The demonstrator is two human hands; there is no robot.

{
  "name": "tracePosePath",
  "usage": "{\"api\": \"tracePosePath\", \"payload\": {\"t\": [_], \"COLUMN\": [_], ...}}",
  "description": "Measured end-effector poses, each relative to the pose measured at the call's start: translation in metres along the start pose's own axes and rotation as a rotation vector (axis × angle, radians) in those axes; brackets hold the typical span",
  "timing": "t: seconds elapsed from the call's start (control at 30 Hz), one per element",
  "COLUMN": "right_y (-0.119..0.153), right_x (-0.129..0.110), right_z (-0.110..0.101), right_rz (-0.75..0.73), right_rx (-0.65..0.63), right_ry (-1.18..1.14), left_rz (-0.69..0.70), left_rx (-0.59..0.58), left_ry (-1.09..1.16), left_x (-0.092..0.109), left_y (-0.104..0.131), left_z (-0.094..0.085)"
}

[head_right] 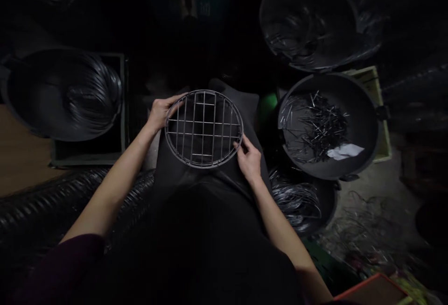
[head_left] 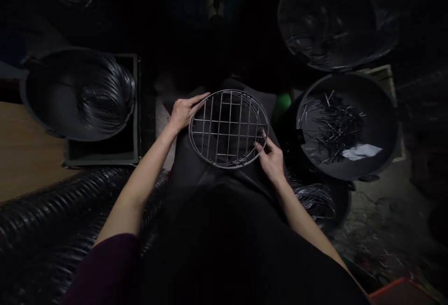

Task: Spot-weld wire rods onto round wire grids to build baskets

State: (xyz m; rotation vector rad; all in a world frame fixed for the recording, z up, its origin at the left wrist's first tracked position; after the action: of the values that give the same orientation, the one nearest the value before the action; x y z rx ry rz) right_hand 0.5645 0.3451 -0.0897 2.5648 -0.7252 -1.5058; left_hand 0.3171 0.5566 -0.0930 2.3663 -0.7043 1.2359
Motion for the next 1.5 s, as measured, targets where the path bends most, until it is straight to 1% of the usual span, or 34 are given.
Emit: {"api": "tracePosePath", "payload": {"t": [0.07,0.1,0.13,0.17,0.23,0.3,0.33,0.4,0.47,0.53,0.63,0.67,0.73,0.8,0.87,0.9,0.93,1.0,1.07,1.17,1.27,1.4,1.5], "right_y": [0.008,0.015,0.021,0.027,0.038,0.046,0.049,0.051,0.050,0.047,0.044,0.044,0.045,0.044,0.039,0.036,0.032,0.024,0.016,0.011,0.012,0.013,0.011], "right_x": [-0.004,-0.008,-0.013,-0.017,-0.024,-0.029,-0.030,-0.030,-0.028,-0.025,-0.015,-0.012,-0.008,-0.009,-0.017,-0.023,-0.030,-0.046,-0.058,-0.065,-0.065,-0.062,-0.056], "right_z": [0.000,0.000,0.001,0.004,0.012,0.022,0.026,0.032,0.036,0.042,0.047,0.046,0.035,0.018,-0.003,-0.013,-0.022,-0.031,-0.030,-0.023,-0.018,-0.015,-0.014], "right_rz": [-0.054,-0.089,-0.126,-0.158,-0.204,-0.215,-0.208,-0.162,-0.115,-0.101,-0.096,-0.089,-0.096,-0.111,-0.102,-0.087,-0.069,-0.045,-0.026,0.025,0.035,-0.006,-0.020], "right_rx": [0.118,0.153,0.157,0.133,0.032,-0.062,-0.089,-0.082,-0.025,0.010,-0.006,-0.003,0.005,0.001,0.008,0.022,0.037,0.054,0.038,0.016,0.030,0.042,0.053], "right_ry": [0.064,0.106,0.146,0.188,0.277,0.369,0.406,0.451,0.476,0.499,0.495,0.472,0.383,0.259,0.139,0.093,0.058,0.003,-0.062,-0.181,-0.233,-0.226,-0.187], "left_rz": [0.004,0.012,0.022,0.030,0.029,0.031,0.033,0.031,0.022,0.020,0.026,0.031,0.035,0.013,-0.006,-0.007,-0.001,0.007,-0.002,-0.005,0.013,0.044,0.066], "left_rx": [0.000,-0.003,-0.005,-0.005,0.006,0.017,0.018,0.019,0.013,0.020,0.056,0.065,0.076,0.124,0.160,0.151,0.117,0.017,-0.035,-0.021,-0.013,-0.118,-0.138], "left_ry": [0.035,0.043,0.045,0.043,0.028,0.019,0.017,0.017,0.023,0.030,0.042,0.052,0.086,0.140,0.211,0.243,0.264,0.266,0.237,0.231,0.221,0.171,0.098], "left_x": [-0.001,0.000,0.001,0.002,-0.001,-0.005,-0.007,-0.009,-0.011,-0.012,-0.009,-0.006,0.000,0.006,0.013,0.017,0.021,0.029,0.034,0.036,0.037,0.039,0.042], "left_y": [0.001,0.003,0.004,0.006,0.007,0.006,0.006,0.006,0.007,0.008,0.008,0.008,0.008,0.012,0.017,0.019,0.020,0.022,0.022,0.023,0.024,0.021,0.016], "left_z": [-0.001,-0.002,-0.003,-0.005,-0.007,-0.009,-0.010,-0.010,-0.009,-0.007,-0.004,-0.003,-0.003,-0.009,-0.018,-0.021,-0.024,-0.027,-0.029,-0.030,-0.030,-0.028,-0.028]}}
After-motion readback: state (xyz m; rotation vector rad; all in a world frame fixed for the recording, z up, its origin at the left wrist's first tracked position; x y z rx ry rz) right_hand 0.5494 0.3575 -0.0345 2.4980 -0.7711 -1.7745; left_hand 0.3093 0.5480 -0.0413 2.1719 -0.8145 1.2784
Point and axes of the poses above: each hand's wrist, its own y-axis away from the middle knuckle, its own z-axis out of the palm, x = y × z, the point moved 5 cm from there along -y, towards the middle knuckle, and after that the axes turned 9 degrees about -x, right-handed, at the moved point
